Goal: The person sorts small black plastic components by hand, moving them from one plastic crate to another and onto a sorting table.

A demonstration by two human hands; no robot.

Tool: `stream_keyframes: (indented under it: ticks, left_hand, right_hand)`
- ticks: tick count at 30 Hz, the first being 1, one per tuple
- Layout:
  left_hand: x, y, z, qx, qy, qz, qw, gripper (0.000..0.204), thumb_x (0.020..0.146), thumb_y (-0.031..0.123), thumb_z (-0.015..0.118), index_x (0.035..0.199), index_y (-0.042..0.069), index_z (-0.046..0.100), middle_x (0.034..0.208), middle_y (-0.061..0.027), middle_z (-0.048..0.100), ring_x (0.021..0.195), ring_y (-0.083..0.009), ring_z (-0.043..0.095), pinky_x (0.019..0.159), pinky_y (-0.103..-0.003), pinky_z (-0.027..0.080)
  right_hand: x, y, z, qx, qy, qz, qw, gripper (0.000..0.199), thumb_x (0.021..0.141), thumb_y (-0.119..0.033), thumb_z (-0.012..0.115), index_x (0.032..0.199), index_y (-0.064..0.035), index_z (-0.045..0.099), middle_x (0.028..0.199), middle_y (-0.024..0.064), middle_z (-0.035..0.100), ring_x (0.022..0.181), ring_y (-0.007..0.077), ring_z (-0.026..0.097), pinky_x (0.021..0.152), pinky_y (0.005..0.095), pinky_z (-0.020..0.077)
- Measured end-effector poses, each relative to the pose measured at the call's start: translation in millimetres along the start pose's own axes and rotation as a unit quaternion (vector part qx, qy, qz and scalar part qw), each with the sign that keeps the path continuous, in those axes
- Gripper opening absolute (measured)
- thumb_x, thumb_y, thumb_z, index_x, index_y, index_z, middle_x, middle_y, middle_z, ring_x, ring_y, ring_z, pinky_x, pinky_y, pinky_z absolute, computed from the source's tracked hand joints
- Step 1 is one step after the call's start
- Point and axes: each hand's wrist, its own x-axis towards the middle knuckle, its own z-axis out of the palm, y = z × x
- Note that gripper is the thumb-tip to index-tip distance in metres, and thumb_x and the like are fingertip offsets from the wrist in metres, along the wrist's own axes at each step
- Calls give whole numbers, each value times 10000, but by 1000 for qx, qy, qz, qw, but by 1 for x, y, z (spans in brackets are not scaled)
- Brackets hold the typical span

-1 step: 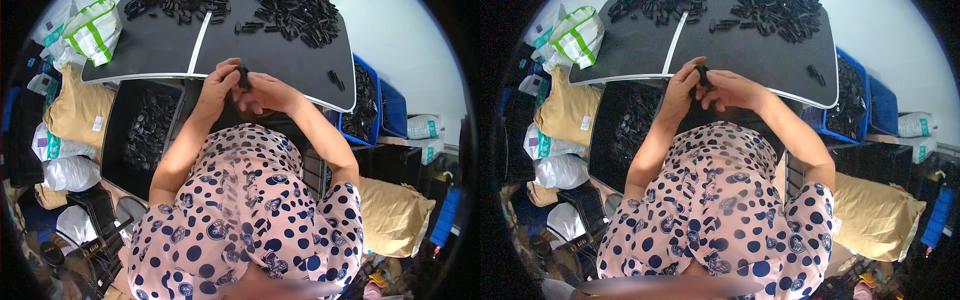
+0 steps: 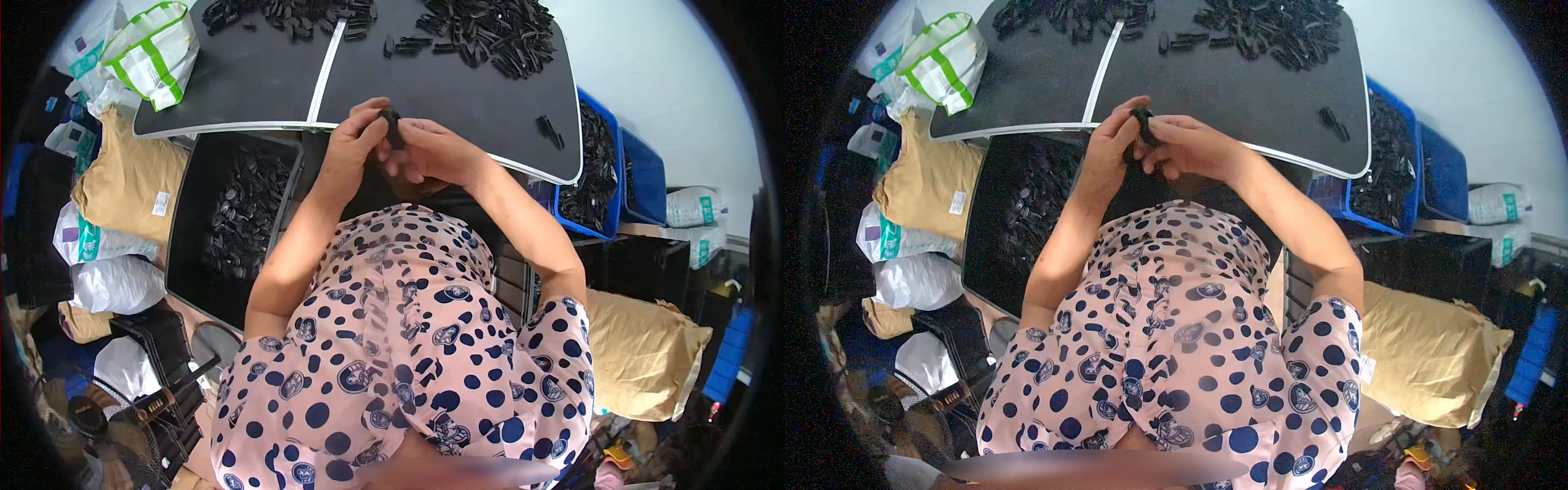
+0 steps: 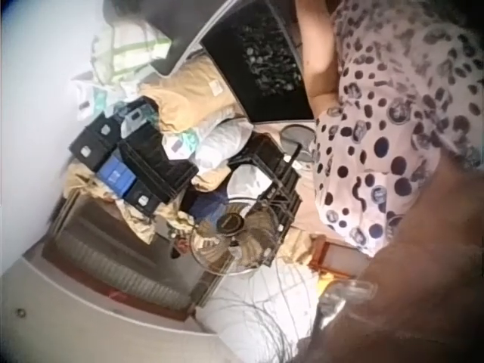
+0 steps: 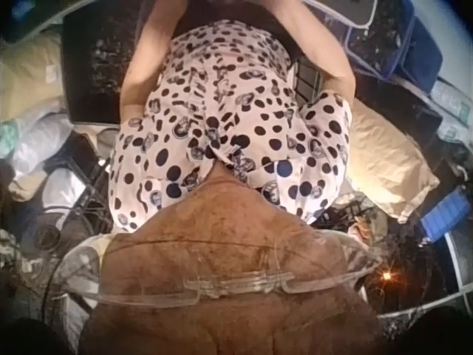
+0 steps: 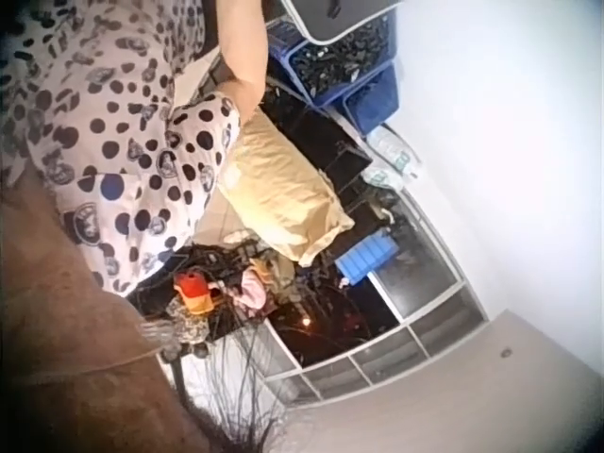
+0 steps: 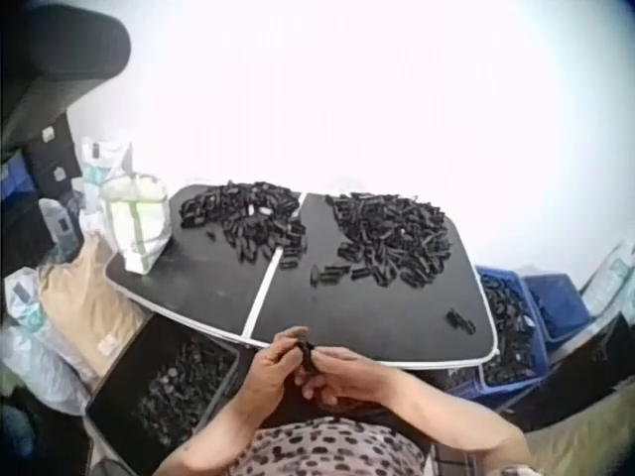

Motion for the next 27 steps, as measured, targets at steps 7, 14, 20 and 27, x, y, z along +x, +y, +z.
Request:
stream_keyframes:
  ticks: [7,14,20,27]
  left_hand:
    - [-9,8,-26,5,62,-16,998,269,922,157,519,1149,20,565,890,0,568,625,-65,495,601,-199,425]
    - [-52,43,-190,709,211,139,659,313,790,229,694,1047,62,628,1117,-139,567,1009,-286,540,879,-368,429]
    - [8,49,-130,649,165,172,723,217,813,152,647,998,41,622,959,-135,616,906,-293,585,806,-366,460]
    - [158,-11,-45,540,15,149,829,240,847,190,615,1026,32,599,910,-149,656,842,-303,634,706,-331,484]
  right_hand:
    - [35,-8,9,-81,50,28,995,372,907,-388,539,1074,-56,544,920,59,587,717,142,621,546,219,465]
    - [26,-46,-162,-704,370,-204,570,319,781,-213,655,1065,-93,574,1008,124,564,916,319,593,760,403,497]
    - [32,-82,-213,-838,323,-99,429,331,764,-46,599,1090,-75,548,1004,130,527,981,319,555,774,421,496]
    - [33,-77,-183,-769,305,-148,542,343,767,22,555,1098,-65,539,968,121,535,886,314,584,738,400,488]
